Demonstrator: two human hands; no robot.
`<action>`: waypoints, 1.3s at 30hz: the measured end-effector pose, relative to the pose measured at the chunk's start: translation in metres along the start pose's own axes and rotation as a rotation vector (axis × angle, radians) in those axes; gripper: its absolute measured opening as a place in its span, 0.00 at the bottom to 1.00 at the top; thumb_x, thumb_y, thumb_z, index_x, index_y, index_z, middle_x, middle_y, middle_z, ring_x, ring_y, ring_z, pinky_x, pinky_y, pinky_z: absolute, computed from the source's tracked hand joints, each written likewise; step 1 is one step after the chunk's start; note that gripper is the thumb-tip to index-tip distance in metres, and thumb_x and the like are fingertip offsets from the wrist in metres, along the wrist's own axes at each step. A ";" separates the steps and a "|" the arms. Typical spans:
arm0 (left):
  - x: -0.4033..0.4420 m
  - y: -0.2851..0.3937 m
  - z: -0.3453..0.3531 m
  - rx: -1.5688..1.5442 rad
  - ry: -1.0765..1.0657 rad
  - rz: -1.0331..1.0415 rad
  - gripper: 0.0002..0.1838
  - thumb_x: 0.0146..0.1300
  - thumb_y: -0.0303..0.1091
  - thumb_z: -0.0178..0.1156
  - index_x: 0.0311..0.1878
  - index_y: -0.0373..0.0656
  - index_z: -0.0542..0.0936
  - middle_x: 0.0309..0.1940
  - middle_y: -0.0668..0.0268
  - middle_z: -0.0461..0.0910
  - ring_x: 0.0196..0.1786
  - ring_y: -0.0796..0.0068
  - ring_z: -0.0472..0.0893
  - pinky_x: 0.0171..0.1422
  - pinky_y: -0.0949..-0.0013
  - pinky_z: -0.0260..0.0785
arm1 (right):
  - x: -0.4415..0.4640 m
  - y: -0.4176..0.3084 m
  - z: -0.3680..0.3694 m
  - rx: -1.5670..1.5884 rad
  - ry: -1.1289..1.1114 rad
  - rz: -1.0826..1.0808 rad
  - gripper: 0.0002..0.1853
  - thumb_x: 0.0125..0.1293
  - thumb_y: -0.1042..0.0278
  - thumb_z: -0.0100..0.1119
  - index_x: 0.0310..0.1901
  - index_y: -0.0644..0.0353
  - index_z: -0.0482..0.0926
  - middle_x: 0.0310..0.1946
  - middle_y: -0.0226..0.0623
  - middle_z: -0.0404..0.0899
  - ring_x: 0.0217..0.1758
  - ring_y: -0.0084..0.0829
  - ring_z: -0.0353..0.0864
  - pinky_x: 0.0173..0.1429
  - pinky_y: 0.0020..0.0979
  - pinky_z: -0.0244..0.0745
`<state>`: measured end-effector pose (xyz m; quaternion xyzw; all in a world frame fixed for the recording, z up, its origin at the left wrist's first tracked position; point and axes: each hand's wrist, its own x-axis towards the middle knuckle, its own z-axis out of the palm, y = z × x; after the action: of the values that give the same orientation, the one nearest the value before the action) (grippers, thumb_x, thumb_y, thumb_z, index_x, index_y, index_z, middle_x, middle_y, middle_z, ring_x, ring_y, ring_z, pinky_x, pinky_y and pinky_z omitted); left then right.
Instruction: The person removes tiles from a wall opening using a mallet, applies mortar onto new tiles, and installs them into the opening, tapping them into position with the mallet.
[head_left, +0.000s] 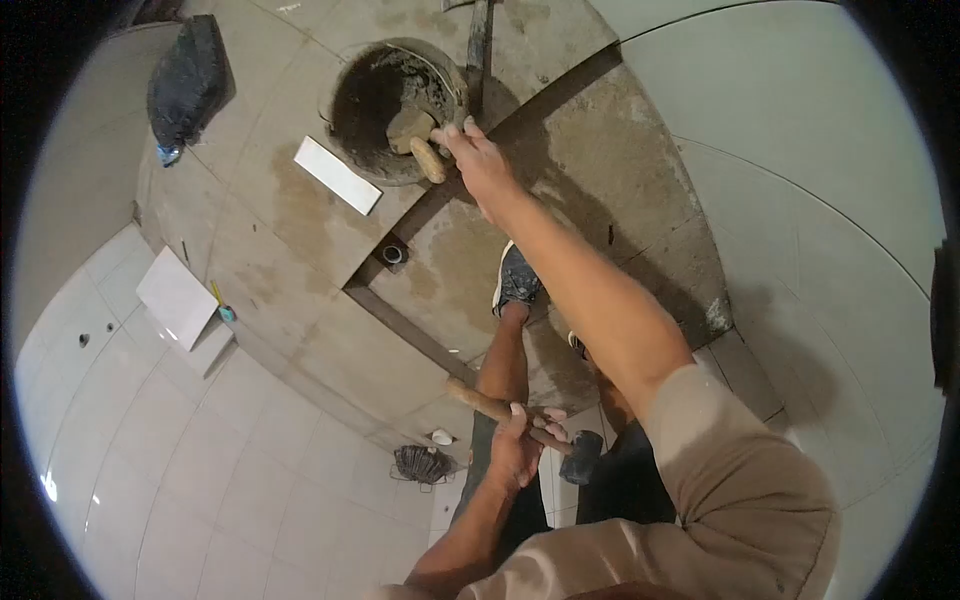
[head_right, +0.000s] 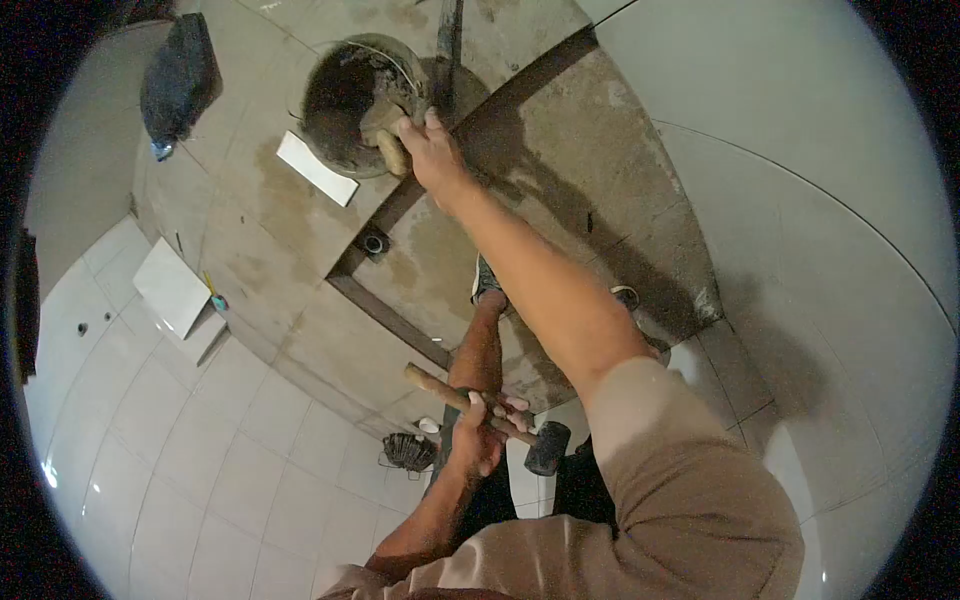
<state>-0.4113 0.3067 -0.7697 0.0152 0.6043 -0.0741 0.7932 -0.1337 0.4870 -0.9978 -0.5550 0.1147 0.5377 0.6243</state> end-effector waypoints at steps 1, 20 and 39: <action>0.007 -0.002 0.001 -0.021 0.002 0.023 0.37 0.76 0.64 0.50 0.54 0.29 0.73 0.46 0.47 0.81 0.43 0.53 0.83 0.52 0.46 0.80 | -0.009 0.012 -0.019 -0.177 -0.033 -0.191 0.34 0.78 0.51 0.53 0.77 0.61 0.62 0.70 0.48 0.69 0.71 0.39 0.71 0.73 0.39 0.65; 0.012 -0.004 -0.004 0.183 -0.041 0.020 0.26 0.78 0.54 0.53 0.50 0.33 0.73 0.55 0.43 0.79 0.45 0.54 0.85 0.52 0.46 0.79 | 0.072 0.195 -0.081 -0.398 0.619 0.359 0.39 0.77 0.65 0.52 0.82 0.57 0.44 0.81 0.49 0.51 0.79 0.52 0.60 0.82 0.45 0.57; -0.304 0.040 0.340 1.303 -0.709 0.925 0.11 0.73 0.36 0.62 0.36 0.40 0.80 0.26 0.71 0.75 0.27 0.80 0.70 0.32 0.70 0.62 | -0.821 -0.236 -0.103 -0.768 0.804 -0.702 0.20 0.77 0.67 0.55 0.65 0.67 0.67 0.40 0.51 0.79 0.39 0.46 0.83 0.46 0.46 0.78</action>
<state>-0.1596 0.3379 -0.3885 0.6854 0.0926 -0.0757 0.7182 -0.2228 0.0027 -0.2925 -0.9004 -0.0489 0.0558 0.4286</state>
